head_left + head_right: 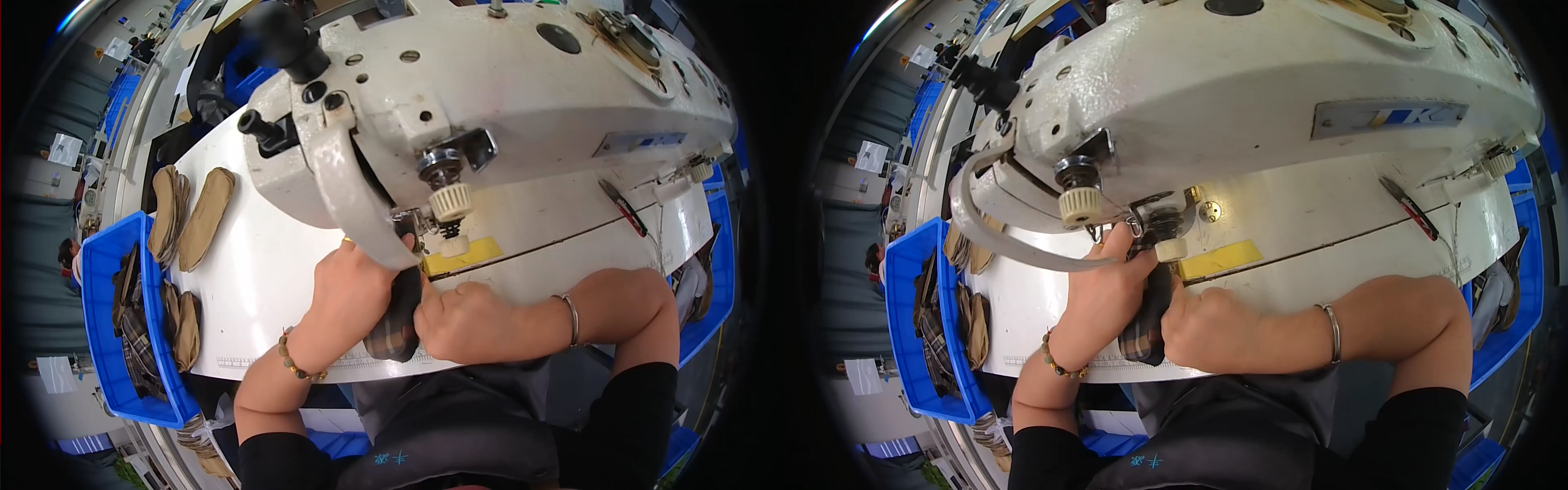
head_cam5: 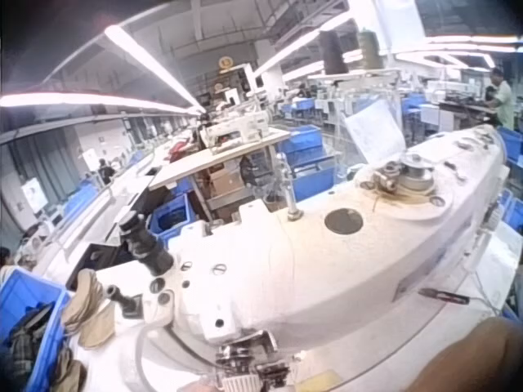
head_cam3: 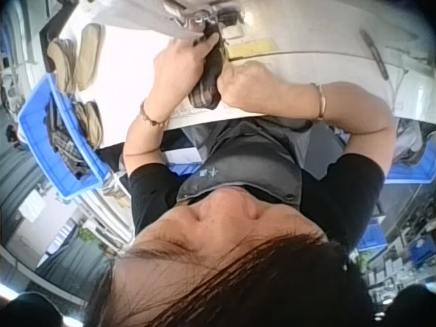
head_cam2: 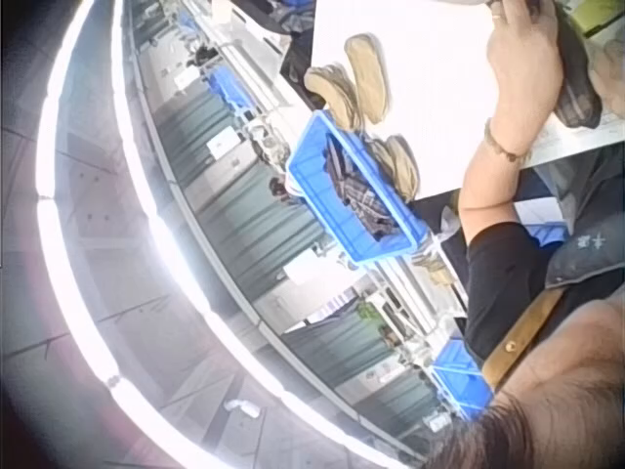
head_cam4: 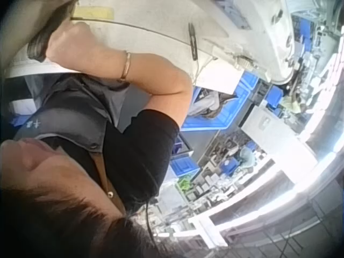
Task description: Sewing fabric components of shoes using an industrial sewing machine.
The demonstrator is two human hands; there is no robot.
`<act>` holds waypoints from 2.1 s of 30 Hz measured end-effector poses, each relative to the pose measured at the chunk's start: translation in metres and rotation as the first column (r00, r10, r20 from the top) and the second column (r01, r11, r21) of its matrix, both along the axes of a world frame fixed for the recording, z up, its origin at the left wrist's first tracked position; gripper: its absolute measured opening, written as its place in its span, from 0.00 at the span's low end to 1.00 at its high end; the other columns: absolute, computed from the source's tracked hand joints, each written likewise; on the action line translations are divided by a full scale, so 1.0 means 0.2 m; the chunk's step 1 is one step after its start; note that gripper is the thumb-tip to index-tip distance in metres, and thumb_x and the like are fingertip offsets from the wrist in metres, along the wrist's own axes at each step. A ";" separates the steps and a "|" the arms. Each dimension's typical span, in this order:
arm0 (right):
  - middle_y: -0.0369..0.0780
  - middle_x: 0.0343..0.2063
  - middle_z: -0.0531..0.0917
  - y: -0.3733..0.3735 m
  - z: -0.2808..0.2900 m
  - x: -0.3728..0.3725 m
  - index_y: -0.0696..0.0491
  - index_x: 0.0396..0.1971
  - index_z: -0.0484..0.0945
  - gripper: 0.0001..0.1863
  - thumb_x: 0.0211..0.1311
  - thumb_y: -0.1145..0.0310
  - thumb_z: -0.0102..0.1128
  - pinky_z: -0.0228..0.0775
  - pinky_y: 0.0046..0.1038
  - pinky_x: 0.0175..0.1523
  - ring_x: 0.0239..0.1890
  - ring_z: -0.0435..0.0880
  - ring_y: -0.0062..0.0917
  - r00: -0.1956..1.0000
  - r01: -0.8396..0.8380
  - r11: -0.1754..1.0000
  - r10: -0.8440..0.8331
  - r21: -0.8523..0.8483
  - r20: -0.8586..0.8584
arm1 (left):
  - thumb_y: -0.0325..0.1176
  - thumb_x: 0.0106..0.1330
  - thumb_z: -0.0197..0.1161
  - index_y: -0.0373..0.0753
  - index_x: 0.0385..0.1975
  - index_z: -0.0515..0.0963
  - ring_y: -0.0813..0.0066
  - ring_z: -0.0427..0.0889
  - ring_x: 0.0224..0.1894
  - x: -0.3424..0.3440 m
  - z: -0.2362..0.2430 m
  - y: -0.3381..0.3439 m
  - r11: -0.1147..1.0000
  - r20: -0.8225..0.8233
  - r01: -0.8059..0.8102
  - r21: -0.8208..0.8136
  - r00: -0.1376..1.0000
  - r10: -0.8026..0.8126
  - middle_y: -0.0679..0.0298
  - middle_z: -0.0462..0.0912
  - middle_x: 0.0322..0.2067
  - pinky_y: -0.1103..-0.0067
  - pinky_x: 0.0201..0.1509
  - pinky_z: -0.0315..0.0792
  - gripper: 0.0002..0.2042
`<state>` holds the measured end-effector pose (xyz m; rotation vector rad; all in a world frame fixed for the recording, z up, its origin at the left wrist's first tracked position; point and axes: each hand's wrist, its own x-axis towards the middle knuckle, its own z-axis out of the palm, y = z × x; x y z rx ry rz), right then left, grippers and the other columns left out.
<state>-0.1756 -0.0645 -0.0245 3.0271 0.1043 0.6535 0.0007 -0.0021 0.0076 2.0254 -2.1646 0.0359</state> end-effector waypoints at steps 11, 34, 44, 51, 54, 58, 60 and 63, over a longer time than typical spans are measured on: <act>0.66 0.34 0.82 -0.06 -0.03 0.02 0.69 0.25 0.81 0.17 0.42 0.66 0.59 0.70 0.25 0.17 0.15 0.81 0.26 0.999 0.047 0.999 -0.048 0.011 0.018 | 0.29 0.50 0.69 0.36 0.53 0.77 0.50 0.79 0.50 0.09 0.20 0.09 0.965 -0.299 0.206 0.164 0.942 -0.150 0.53 0.77 0.52 0.65 0.49 0.77 0.26; 0.61 0.29 0.84 0.06 0.02 -0.04 0.61 0.15 0.78 0.12 0.41 0.65 0.56 0.53 0.22 0.16 0.11 0.72 0.20 0.998 -0.035 0.991 0.041 -0.128 0.040 | 0.25 0.36 0.68 0.41 0.53 0.78 0.63 0.72 0.52 -0.03 0.06 0.15 0.970 0.041 0.218 0.111 0.974 -0.224 0.68 0.78 0.57 0.72 0.54 0.70 0.34; 0.58 0.29 0.85 -0.01 -0.04 0.02 0.61 0.20 0.80 0.11 0.42 0.67 0.57 0.61 0.20 0.17 0.14 0.77 0.20 0.996 0.068 0.982 -0.058 -0.175 0.062 | 0.22 0.37 0.67 0.40 0.49 0.80 0.56 0.75 0.51 0.04 -0.02 0.04 0.986 -0.058 0.164 -0.004 0.985 -0.164 0.65 0.81 0.51 0.68 0.52 0.72 0.30; 0.64 0.32 0.83 -0.08 -0.07 0.05 0.64 0.22 0.81 0.13 0.38 0.68 0.60 0.66 0.24 0.15 0.12 0.76 0.23 0.992 0.083 0.994 -0.075 -0.074 0.101 | 0.20 0.36 0.65 0.39 0.48 0.80 0.57 0.76 0.53 0.08 0.02 -0.01 0.983 -0.051 0.184 -0.017 0.982 -0.184 0.64 0.80 0.52 0.67 0.53 0.72 0.29; 0.64 0.32 0.83 -0.08 -0.05 0.04 0.64 0.21 0.81 0.14 0.38 0.68 0.60 0.65 0.23 0.15 0.12 0.77 0.23 0.995 0.073 0.994 -0.067 -0.084 0.069 | 0.22 0.37 0.68 0.38 0.49 0.79 0.58 0.78 0.51 0.09 0.06 0.03 0.970 -0.181 0.242 0.034 0.956 -0.232 0.63 0.80 0.51 0.67 0.52 0.74 0.29; 0.62 0.30 0.84 -0.04 -0.01 0.01 0.66 0.22 0.82 0.14 0.38 0.68 0.60 0.64 0.22 0.15 0.12 0.76 0.22 0.998 -0.001 0.996 0.006 -0.086 0.067 | 0.29 0.39 0.73 0.39 0.48 0.79 0.59 0.80 0.48 0.12 0.07 0.04 0.966 -0.187 0.256 0.041 0.952 -0.244 0.62 0.82 0.50 0.68 0.49 0.76 0.28; 0.62 0.30 0.84 -0.02 -0.01 0.00 0.66 0.22 0.82 0.14 0.38 0.69 0.60 0.63 0.22 0.15 0.12 0.76 0.22 0.999 -0.025 0.998 0.028 -0.057 0.043 | 0.31 0.40 0.74 0.39 0.47 0.80 0.59 0.80 0.48 0.14 0.07 0.03 0.967 -0.227 0.248 0.057 0.947 -0.229 0.62 0.82 0.49 0.69 0.48 0.76 0.28; 0.61 0.29 0.84 -0.02 -0.03 0.00 0.67 0.22 0.82 0.15 0.39 0.69 0.60 0.63 0.22 0.15 0.12 0.76 0.22 0.997 -0.013 0.998 0.018 -0.058 0.079 | 0.32 0.41 0.74 0.40 0.48 0.80 0.61 0.80 0.48 0.14 0.07 0.02 0.967 -0.267 0.245 0.074 0.939 -0.218 0.63 0.82 0.48 0.69 0.48 0.76 0.27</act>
